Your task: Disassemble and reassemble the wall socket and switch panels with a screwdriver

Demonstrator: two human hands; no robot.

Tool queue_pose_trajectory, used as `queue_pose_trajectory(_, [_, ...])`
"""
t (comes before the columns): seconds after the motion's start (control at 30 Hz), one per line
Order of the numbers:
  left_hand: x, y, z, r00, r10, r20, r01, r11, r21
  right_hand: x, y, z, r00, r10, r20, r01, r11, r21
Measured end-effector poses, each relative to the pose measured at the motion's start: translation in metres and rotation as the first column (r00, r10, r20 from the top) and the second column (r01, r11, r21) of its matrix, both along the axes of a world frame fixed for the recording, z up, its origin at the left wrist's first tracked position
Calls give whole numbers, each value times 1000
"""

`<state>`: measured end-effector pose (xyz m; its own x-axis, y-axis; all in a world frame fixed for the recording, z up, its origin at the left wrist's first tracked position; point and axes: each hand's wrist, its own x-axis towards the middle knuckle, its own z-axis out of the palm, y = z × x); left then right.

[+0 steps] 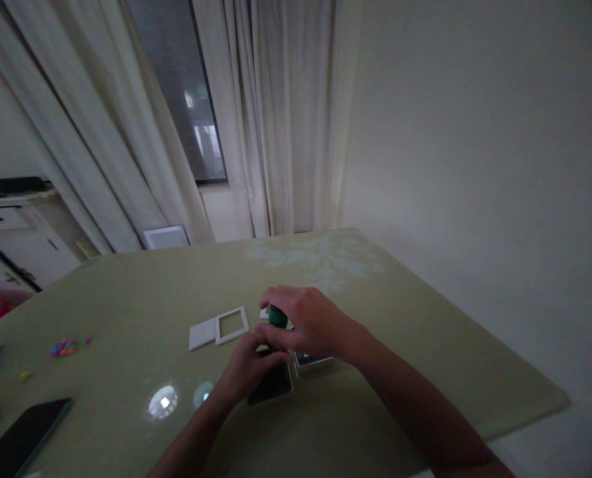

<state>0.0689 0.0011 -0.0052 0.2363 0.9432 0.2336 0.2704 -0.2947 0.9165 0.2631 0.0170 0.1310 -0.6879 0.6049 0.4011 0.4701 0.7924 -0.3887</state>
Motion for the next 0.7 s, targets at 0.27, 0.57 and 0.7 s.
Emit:
queue_pose_trajectory(0.27, [-2,0,9,989,-144,45,144,990,13,0,-1,-1,999,-34,-21,35,999,34])
queue_pose_trajectory(0.57, [-1,-1,15,965,-257,57,257,966,2,-1,3,-3,999,-40,-30,41,998,42])
queue_pose_trajectory(0.7, [1,1,10,990,-56,130,63,997,-53,-2,3,-3,999,-23,-47,24,999,27])
